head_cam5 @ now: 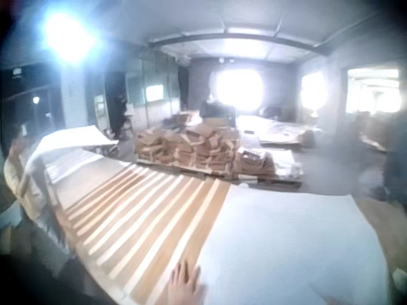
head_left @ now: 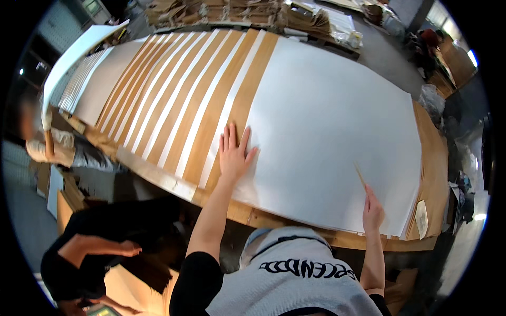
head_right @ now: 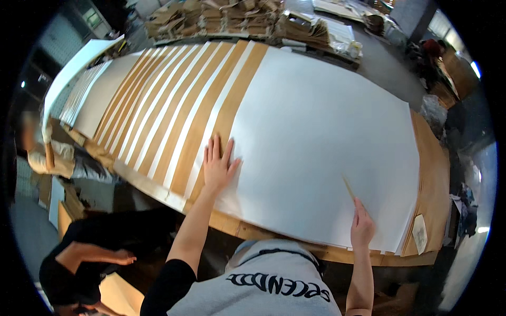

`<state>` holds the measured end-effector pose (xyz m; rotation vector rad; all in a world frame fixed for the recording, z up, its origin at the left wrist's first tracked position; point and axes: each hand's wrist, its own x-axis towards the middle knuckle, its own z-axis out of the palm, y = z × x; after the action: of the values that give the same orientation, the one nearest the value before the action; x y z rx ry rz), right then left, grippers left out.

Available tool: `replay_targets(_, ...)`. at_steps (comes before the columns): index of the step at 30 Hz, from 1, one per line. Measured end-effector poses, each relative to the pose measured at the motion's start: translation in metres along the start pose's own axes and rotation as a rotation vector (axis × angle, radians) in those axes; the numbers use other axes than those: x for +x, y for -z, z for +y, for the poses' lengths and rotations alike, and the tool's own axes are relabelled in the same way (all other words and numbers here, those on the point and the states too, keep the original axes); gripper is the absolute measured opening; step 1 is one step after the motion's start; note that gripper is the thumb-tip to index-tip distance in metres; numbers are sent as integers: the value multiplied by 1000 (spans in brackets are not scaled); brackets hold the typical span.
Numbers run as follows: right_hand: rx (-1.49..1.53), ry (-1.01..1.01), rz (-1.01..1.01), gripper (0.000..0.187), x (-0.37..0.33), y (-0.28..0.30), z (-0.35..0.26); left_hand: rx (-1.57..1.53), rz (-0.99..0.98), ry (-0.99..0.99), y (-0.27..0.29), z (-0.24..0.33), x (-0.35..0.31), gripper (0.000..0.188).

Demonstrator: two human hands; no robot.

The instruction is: The person places large white panels onto a wooden frame and uses a thin stick to press or align the edges. They repeatedly lift and position panels, then smooth or adjust them with the stick. A coworker is visible in the background handling similar materials.

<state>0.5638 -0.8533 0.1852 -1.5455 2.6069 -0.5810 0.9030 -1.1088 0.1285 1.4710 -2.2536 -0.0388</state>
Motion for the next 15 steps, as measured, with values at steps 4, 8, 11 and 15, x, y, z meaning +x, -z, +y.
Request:
replay_targets(4, 16, -110, 14, 32, -14, -22, 31, 164, -108, -17, -15, 13, 7, 58)
replay_targets(8, 94, -189, 115, 27, -23, -11, 40, 138, -122, -23, -19, 17, 3, 60)
replay_targets(11, -29, -302, 207, 19, -51, -8, 70, 175, -93, -72, -19, 22, 1, 56)
replay_targets(15, -6, -591, 287, 17, -124, 13, 112, 265, -69, -149, -30, 22, 0, 55)
